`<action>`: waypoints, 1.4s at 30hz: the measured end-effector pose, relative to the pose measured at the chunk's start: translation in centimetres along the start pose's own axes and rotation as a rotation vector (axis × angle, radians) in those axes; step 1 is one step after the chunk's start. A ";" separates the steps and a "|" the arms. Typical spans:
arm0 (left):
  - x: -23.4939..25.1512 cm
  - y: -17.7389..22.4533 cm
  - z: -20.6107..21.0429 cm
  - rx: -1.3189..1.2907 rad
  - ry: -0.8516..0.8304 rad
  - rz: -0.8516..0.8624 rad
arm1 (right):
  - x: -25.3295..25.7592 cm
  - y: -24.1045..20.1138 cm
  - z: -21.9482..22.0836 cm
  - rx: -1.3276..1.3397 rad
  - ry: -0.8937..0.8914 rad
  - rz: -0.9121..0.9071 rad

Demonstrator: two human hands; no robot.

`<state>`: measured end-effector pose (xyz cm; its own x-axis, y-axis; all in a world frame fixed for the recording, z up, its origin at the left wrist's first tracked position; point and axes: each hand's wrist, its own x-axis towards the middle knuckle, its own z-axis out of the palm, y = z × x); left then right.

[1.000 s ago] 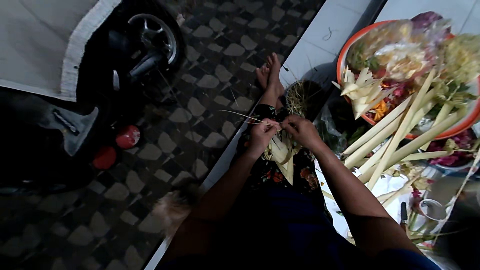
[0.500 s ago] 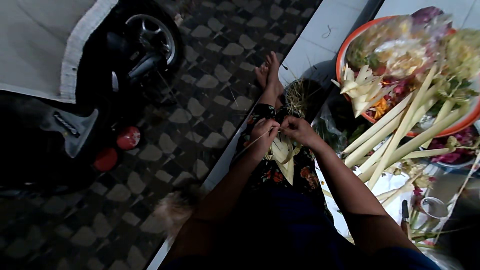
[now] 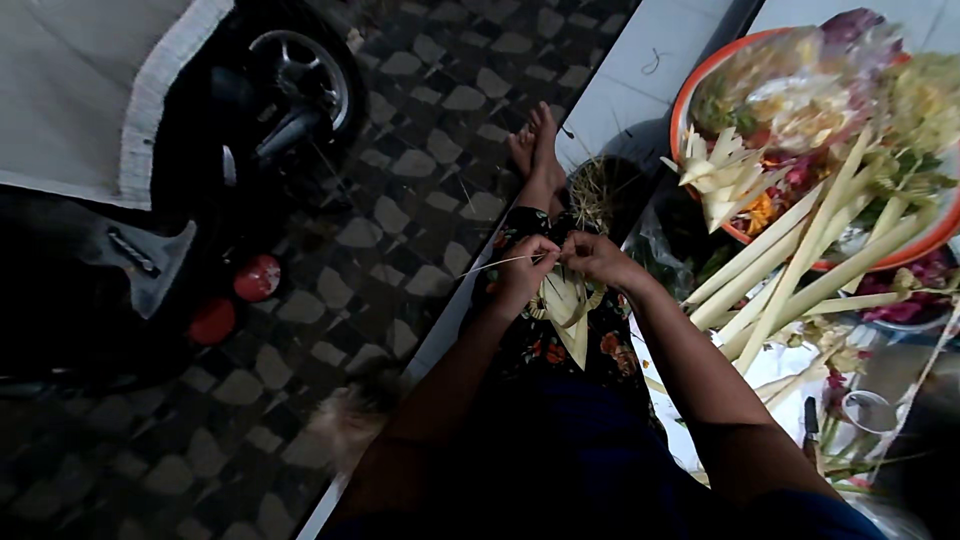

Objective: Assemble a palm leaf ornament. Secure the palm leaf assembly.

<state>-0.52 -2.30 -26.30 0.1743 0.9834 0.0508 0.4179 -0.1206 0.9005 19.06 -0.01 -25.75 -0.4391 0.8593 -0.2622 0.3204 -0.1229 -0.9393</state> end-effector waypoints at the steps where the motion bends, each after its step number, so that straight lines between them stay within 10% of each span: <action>1: 0.0 0.1 0.0 -0.011 -0.011 -0.030 | 0.0 0.0 0.0 -0.009 -0.010 -0.003; 22: 0.4 0.6 -1.0 -0.167 -0.173 -0.288 | -0.7 -0.4 0.1 -0.295 0.085 0.046; 33: -0.8 -0.5 1.0 0.244 0.085 0.234 | -0.6 0.2 -0.5 -0.024 0.002 0.035; 42: -1.6 -0.6 1.8 0.139 0.190 0.219 | -1.1 -0.7 -0.4 0.157 -0.033 0.001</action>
<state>0.58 -4.03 -27.71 0.1092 0.9380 0.3290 0.5088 -0.3371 0.7921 19.66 -0.68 -24.66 -0.4670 0.8428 -0.2676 0.1864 -0.2019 -0.9615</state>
